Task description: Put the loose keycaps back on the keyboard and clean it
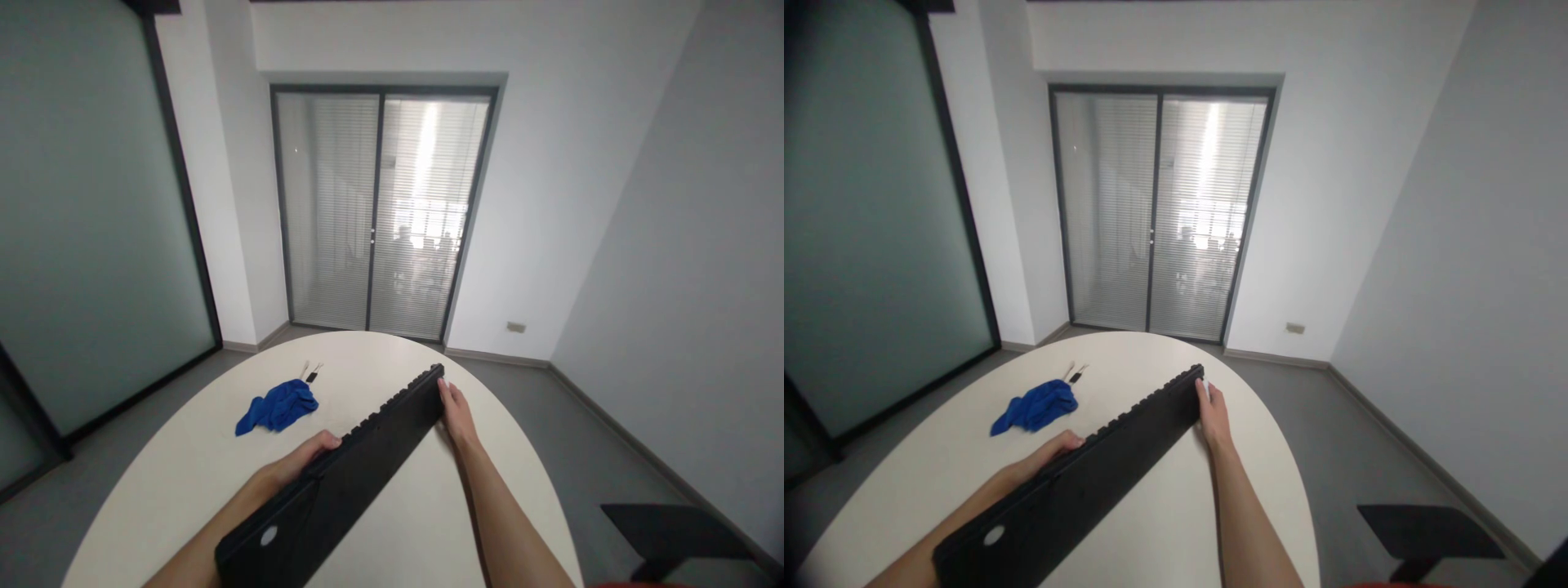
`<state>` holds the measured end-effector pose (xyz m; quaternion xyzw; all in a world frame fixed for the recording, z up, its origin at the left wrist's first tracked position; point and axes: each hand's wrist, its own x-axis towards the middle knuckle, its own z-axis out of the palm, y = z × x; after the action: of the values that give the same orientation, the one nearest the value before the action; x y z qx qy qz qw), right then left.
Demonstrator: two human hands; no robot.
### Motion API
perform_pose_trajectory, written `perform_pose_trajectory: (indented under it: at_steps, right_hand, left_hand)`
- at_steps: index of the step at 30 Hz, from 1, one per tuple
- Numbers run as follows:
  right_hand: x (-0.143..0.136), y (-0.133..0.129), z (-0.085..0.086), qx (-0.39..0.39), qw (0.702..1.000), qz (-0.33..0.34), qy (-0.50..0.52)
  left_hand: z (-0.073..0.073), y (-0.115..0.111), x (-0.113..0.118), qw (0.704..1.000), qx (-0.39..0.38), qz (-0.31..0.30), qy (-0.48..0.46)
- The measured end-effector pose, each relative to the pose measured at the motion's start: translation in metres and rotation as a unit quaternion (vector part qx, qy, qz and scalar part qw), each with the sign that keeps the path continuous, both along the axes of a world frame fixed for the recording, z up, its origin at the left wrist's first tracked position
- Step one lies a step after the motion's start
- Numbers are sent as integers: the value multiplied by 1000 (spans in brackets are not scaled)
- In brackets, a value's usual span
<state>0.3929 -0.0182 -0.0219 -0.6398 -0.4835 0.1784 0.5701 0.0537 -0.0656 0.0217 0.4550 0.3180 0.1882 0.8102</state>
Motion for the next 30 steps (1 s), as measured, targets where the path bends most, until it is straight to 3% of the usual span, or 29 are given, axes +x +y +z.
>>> perform_pose_trajectory:
  at_steps: [3,9,11,15,19,22,26,30]
  right_hand:
    - [1,1,-1,-36,998,-4,-45]
    - [3,4,-6,-105,986,-23,-128]
    - [5,4,-6,-121,981,-28,-150]
    - [10,3,-6,-148,971,-40,-184]
    - [15,3,-8,-174,959,-83,-207]
    - [17,2,-9,-177,952,-114,-220]
    - [16,0,-7,-161,949,-133,-235]
    - [14,-3,-2,-151,945,-142,-252]
  left_hand:
    - [-5,1,-1,1000,-15,-2,7]
    - [-21,4,0,997,-13,-79,21]
    - [-17,3,0,995,25,-94,27]
    - [7,0,-7,982,120,-132,67]
    - [29,-5,-19,928,278,-150,197]
    - [37,-9,-23,894,348,-143,245]
    - [36,-5,-25,851,439,-83,275]
    - [26,8,-29,806,495,-16,324]
